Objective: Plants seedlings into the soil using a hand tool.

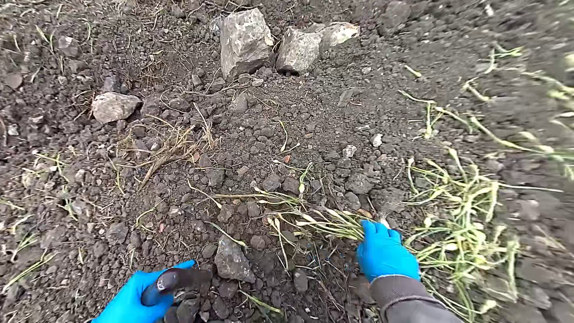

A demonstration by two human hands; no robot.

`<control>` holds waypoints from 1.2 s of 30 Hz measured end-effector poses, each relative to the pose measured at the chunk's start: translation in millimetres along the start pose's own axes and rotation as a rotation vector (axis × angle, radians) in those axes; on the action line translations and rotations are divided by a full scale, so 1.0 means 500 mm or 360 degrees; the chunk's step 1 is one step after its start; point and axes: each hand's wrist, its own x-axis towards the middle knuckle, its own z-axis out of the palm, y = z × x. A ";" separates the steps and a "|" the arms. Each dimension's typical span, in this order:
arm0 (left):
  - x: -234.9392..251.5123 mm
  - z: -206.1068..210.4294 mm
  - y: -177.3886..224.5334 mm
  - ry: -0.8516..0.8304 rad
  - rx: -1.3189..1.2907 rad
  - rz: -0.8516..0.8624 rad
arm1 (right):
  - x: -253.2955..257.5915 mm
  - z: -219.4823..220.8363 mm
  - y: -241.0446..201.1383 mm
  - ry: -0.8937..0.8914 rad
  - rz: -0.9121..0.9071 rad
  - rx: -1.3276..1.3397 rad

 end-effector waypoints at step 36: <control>0.209 -0.003 0.067 -0.0231 0.0444 -0.0433 | -0.132 0.003 -0.408 -0.0265 -0.0922 0.0874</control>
